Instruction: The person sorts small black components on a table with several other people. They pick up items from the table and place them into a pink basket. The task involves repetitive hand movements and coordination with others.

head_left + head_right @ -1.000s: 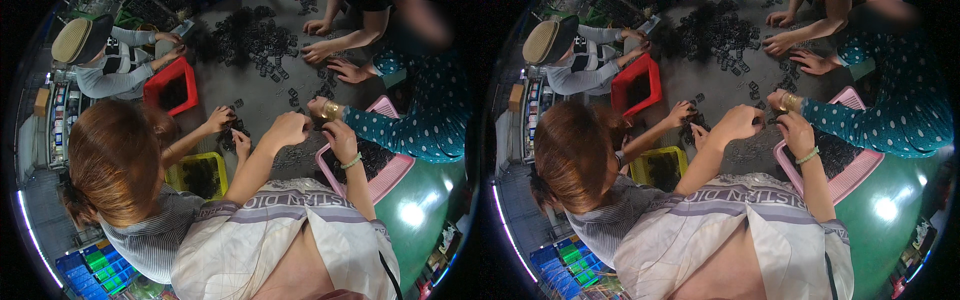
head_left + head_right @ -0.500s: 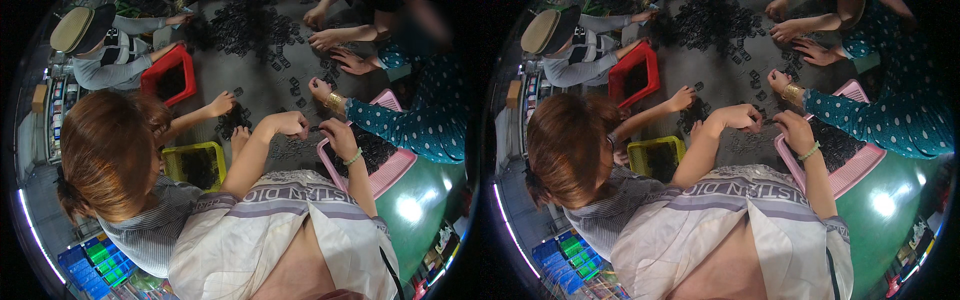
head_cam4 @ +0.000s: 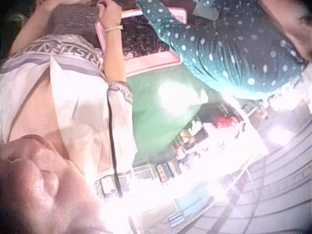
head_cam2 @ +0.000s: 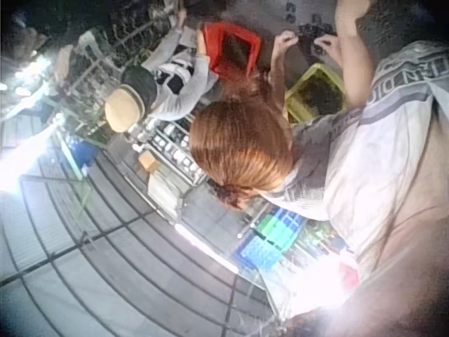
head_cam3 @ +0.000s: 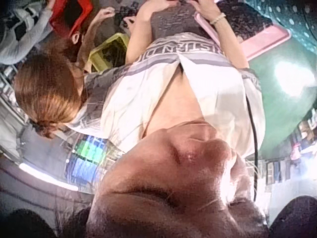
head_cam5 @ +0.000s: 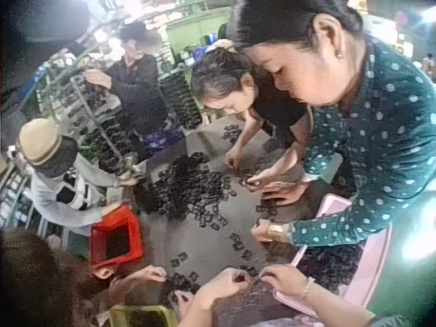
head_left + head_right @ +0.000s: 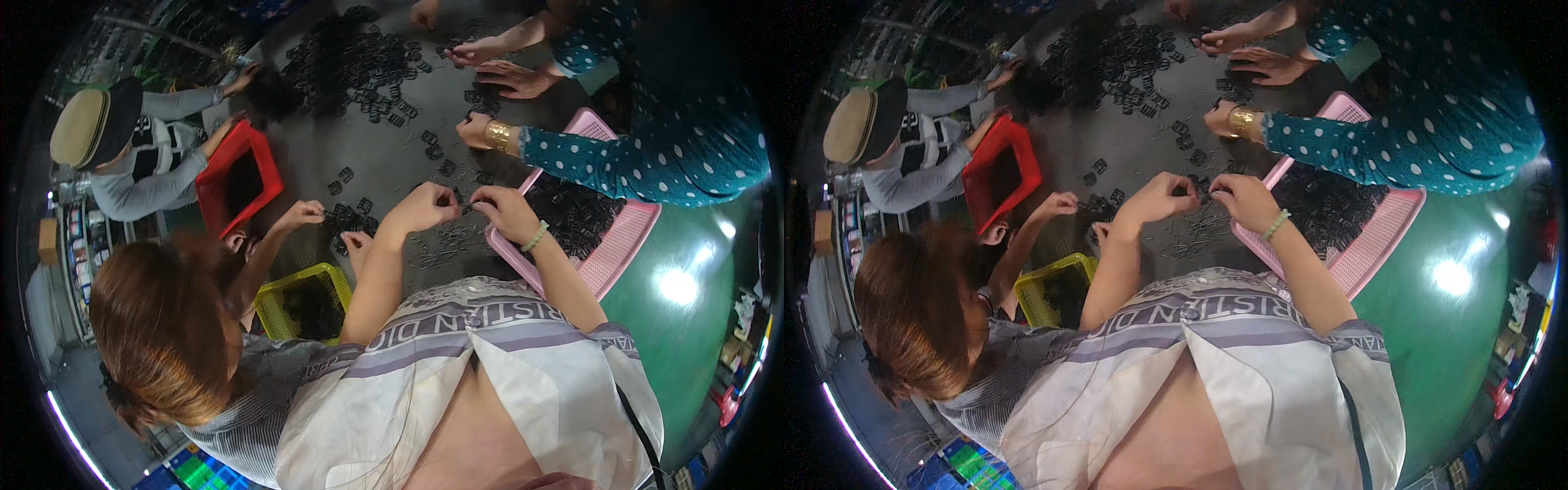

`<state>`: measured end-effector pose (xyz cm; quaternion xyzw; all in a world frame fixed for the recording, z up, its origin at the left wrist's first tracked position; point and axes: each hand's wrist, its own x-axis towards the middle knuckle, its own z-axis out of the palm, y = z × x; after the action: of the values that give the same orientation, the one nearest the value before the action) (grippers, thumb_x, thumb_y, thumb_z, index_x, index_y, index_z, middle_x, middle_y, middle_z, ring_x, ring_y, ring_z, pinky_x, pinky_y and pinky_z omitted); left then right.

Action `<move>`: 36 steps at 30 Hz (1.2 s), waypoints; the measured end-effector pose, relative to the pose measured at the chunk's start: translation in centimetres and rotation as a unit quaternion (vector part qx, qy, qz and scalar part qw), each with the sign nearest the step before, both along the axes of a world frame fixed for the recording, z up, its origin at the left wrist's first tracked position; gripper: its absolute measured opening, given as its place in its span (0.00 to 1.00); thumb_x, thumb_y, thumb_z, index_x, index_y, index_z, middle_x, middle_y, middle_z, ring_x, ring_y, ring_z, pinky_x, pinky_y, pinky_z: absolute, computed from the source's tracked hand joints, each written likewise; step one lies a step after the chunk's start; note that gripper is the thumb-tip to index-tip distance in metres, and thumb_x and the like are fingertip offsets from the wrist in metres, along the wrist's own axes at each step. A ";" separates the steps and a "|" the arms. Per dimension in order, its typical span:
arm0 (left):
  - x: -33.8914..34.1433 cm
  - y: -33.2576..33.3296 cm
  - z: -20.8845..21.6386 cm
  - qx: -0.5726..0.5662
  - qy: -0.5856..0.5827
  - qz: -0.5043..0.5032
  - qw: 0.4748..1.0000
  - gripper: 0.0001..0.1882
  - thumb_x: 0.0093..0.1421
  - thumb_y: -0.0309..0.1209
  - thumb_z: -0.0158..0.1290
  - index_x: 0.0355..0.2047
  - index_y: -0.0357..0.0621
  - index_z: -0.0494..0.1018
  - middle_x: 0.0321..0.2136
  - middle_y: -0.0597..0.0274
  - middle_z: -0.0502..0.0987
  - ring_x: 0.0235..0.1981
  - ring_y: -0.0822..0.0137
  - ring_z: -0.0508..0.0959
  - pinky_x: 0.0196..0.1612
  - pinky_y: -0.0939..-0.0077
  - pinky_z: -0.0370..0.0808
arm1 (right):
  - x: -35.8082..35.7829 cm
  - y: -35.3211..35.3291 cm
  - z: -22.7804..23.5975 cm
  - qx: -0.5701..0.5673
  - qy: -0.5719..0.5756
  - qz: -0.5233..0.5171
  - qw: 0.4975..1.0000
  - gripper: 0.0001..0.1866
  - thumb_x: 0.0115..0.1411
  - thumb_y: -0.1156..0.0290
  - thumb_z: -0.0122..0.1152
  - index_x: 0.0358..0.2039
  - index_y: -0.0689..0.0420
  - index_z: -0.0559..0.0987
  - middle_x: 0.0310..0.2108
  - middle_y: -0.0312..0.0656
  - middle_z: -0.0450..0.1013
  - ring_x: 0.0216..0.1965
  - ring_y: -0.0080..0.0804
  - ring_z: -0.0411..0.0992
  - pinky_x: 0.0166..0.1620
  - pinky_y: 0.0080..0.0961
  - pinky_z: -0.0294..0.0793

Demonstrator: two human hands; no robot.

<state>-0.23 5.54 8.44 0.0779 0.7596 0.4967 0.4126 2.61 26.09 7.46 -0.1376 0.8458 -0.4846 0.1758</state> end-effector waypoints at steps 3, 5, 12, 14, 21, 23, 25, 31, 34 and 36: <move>-0.3 0.2 0.5 -0.056 0.065 -0.087 0.993 0.11 0.46 0.35 0.55 0.25 0.39 0.74 0.16 0.65 0.73 0.17 0.75 0.69 0.22 0.79 0.66 | 0.8 -0.4 -0.7 -0.008 -0.022 -0.064 0.998 0.08 0.52 0.70 0.55 0.31 0.61 0.76 0.27 0.49 0.74 0.33 0.46 0.72 0.37 0.34 0.70; -0.4 -0.2 0.5 -0.118 0.070 -0.127 0.982 0.11 0.46 0.36 0.56 0.24 0.39 0.75 0.16 0.61 0.73 0.17 0.71 0.71 0.23 0.76 0.67 | 1.3 -0.3 -0.4 0.021 -0.027 -0.081 0.996 0.08 0.53 0.69 0.54 0.30 0.60 0.76 0.28 0.48 0.74 0.33 0.46 0.72 0.37 0.36 0.70; 0.7 2.0 1.2 -0.232 0.096 -0.107 0.962 0.15 0.45 0.39 0.57 0.28 0.40 0.76 0.26 0.48 0.77 0.31 0.52 0.77 0.35 0.64 0.72 | 2.9 5.5 1.5 0.231 -0.033 -0.080 0.969 0.10 0.52 0.64 0.54 0.29 0.54 0.78 0.29 0.49 0.74 0.34 0.47 0.73 0.39 0.40 0.71; 1.5 3.9 0.6 -0.092 0.182 -0.118 0.972 0.15 0.49 0.39 0.54 0.27 0.37 0.75 0.22 0.49 0.76 0.25 0.54 0.76 0.31 0.65 0.71 | 2.9 7.8 1.5 0.256 -0.057 -0.065 0.963 0.11 0.51 0.63 0.56 0.28 0.57 0.79 0.29 0.50 0.74 0.34 0.47 0.73 0.39 0.40 0.71; 3.4 9.8 1.0 0.070 0.127 -0.027 0.989 0.21 0.50 0.32 0.56 0.44 0.39 0.71 0.33 0.50 0.76 0.30 0.65 0.78 0.35 0.72 0.74 | 4.0 11.0 0.8 0.270 -0.034 -0.158 0.949 0.19 0.52 0.58 0.56 0.41 0.57 0.74 0.39 0.50 0.70 0.42 0.45 0.69 0.44 0.37 0.68; 1.6 8.2 -1.7 0.057 0.094 0.032 0.993 0.18 0.51 0.31 0.55 0.43 0.37 0.71 0.31 0.52 0.77 0.27 0.68 0.78 0.32 0.74 0.74 | 3.8 10.7 0.3 0.248 -0.017 -0.175 0.953 0.19 0.52 0.58 0.56 0.41 0.57 0.74 0.39 0.49 0.71 0.42 0.44 0.70 0.44 0.36 0.68; 0.1 5.7 -5.8 -0.051 0.144 0.110 0.982 0.13 0.50 0.28 0.53 0.38 0.38 0.74 0.28 0.56 0.78 0.26 0.66 0.78 0.31 0.74 0.74 | 3.7 10.2 -0.2 0.208 -0.003 -0.188 0.960 0.16 0.52 0.62 0.58 0.39 0.58 0.75 0.33 0.47 0.73 0.34 0.38 0.73 0.39 0.31 0.70; 0.5 2.9 -12.8 -0.253 0.306 0.116 0.910 0.20 0.43 0.32 0.62 0.39 0.44 0.73 0.40 0.53 0.70 0.42 0.54 0.72 0.43 0.64 0.70 | 2.6 6.3 -0.2 0.084 0.055 -0.156 0.983 0.11 0.50 0.69 0.60 0.34 0.60 0.77 0.28 0.44 0.74 0.25 0.32 0.72 0.30 0.24 0.70; 0.9 3.3 -12.4 -0.322 0.275 0.018 0.906 0.21 0.40 0.34 0.63 0.37 0.46 0.73 0.41 0.55 0.68 0.45 0.54 0.69 0.45 0.63 0.68 | 2.1 4.6 -0.5 0.084 0.050 -0.147 0.984 0.10 0.49 0.71 0.60 0.32 0.61 0.77 0.25 0.44 0.72 0.24 0.33 0.70 0.29 0.26 0.70; 0.9 3.3 -13.0 -0.365 0.276 -0.018 0.889 0.20 0.39 0.36 0.64 0.32 0.47 0.72 0.40 0.56 0.68 0.44 0.54 0.69 0.43 0.61 0.68 | 1.4 3.9 -1.4 0.096 0.063 -0.119 0.986 0.10 0.48 0.72 0.60 0.32 0.60 0.76 0.26 0.44 0.72 0.25 0.36 0.71 0.31 0.27 0.70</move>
<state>0.71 8.86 -4.61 0.0691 0.9691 0.1353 0.1943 4.03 29.98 6.08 -0.0488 0.9079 -0.4094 0.0761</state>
